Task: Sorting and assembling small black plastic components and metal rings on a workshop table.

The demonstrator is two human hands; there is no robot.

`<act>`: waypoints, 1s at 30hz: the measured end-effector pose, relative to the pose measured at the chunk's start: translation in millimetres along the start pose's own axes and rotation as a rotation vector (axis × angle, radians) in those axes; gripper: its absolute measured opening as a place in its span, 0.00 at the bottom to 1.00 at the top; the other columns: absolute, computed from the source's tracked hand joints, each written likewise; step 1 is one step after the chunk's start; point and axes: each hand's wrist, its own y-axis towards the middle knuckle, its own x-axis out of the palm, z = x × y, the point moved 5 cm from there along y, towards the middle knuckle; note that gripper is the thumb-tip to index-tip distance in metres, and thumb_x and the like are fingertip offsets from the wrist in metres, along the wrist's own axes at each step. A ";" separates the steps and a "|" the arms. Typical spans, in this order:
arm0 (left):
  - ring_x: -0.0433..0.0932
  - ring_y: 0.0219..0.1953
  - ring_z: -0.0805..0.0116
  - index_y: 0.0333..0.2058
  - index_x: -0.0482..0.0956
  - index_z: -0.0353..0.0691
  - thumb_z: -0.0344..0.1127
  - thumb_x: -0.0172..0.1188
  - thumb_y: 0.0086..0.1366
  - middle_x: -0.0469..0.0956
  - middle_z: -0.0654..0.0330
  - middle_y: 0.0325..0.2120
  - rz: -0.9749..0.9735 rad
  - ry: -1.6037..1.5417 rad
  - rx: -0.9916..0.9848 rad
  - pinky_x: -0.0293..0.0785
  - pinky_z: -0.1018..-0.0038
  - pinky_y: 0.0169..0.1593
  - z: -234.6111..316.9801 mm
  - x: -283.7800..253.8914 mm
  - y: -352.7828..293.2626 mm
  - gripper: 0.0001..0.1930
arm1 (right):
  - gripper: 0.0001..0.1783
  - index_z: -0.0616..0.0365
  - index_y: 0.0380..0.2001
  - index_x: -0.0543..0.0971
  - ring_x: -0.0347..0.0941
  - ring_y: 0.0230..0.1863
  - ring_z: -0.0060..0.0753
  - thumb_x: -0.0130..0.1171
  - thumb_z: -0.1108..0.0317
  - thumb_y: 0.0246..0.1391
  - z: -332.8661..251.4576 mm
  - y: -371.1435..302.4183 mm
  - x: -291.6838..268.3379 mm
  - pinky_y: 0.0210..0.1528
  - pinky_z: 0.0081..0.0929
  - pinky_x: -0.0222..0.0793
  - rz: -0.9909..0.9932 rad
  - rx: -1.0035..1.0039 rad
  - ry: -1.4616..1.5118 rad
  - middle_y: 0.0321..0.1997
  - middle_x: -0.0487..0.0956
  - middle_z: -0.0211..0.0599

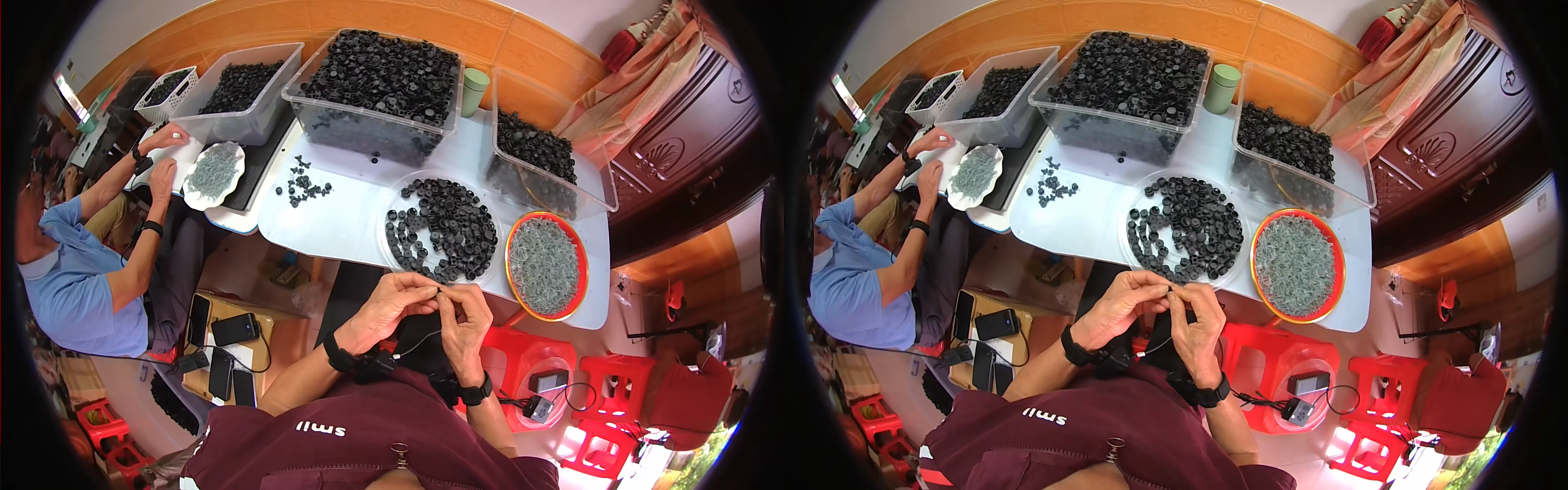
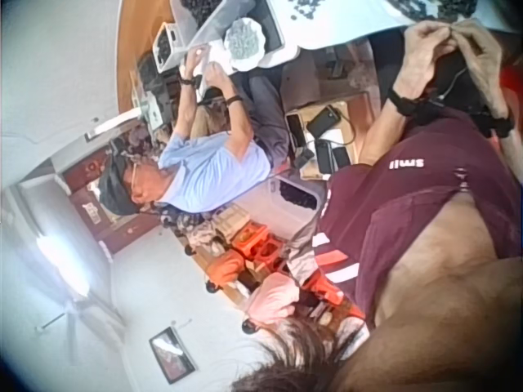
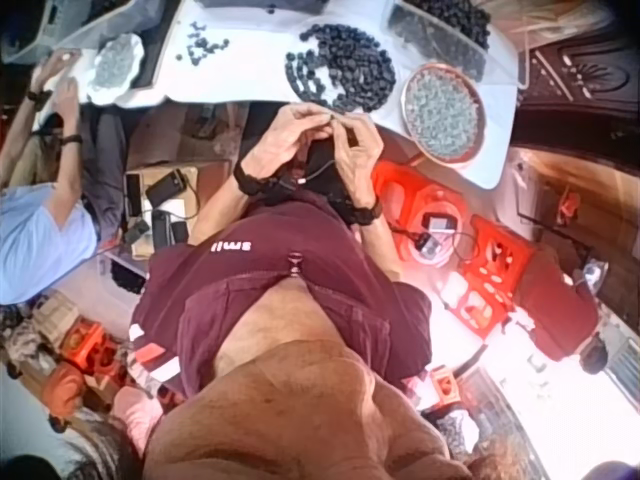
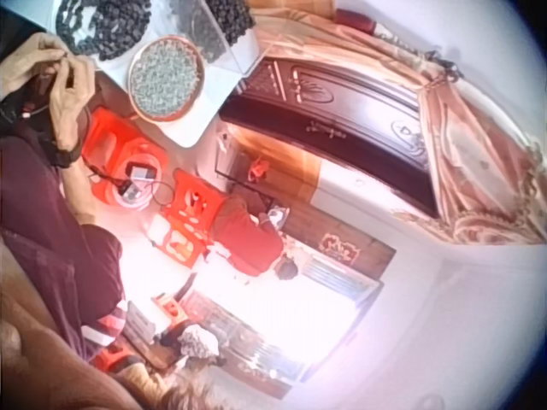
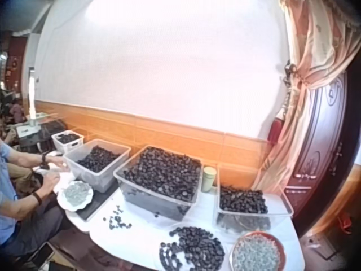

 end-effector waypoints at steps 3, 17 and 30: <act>0.78 0.27 0.76 0.36 0.76 0.34 0.29 0.57 0.60 0.78 0.59 0.29 -0.017 -0.003 -0.010 0.77 0.83 0.34 1.1 5.0 2.5 0.07 | 0.08 0.64 0.31 0.78 0.72 0.30 0.27 0.60 0.81 0.44 -1.9 3.2 -1.7 0.32 0.20 0.69 0.016 0.043 0.061 0.29 0.74 0.37; 0.77 0.24 0.72 0.30 0.77 0.33 0.25 0.61 0.51 0.77 0.59 0.24 0.253 1.089 0.592 0.72 0.78 0.28 49.4 2.7 46.0 0.06 | 0.07 0.66 0.33 0.74 0.76 0.33 0.28 0.56 0.83 0.48 32.7 0.4 -18.9 0.38 0.22 0.74 0.161 0.414 0.658 0.32 0.73 0.34; 0.73 0.29 0.51 0.25 0.71 0.35 0.24 0.62 0.46 0.71 0.54 0.26 0.162 1.649 0.743 0.69 0.62 0.32 41.5 21.2 62.5 0.08 | 0.10 0.67 0.35 0.76 0.76 0.33 0.29 0.58 0.83 0.46 45.2 -9.2 -24.4 0.37 0.22 0.75 0.089 0.388 0.549 0.36 0.74 0.34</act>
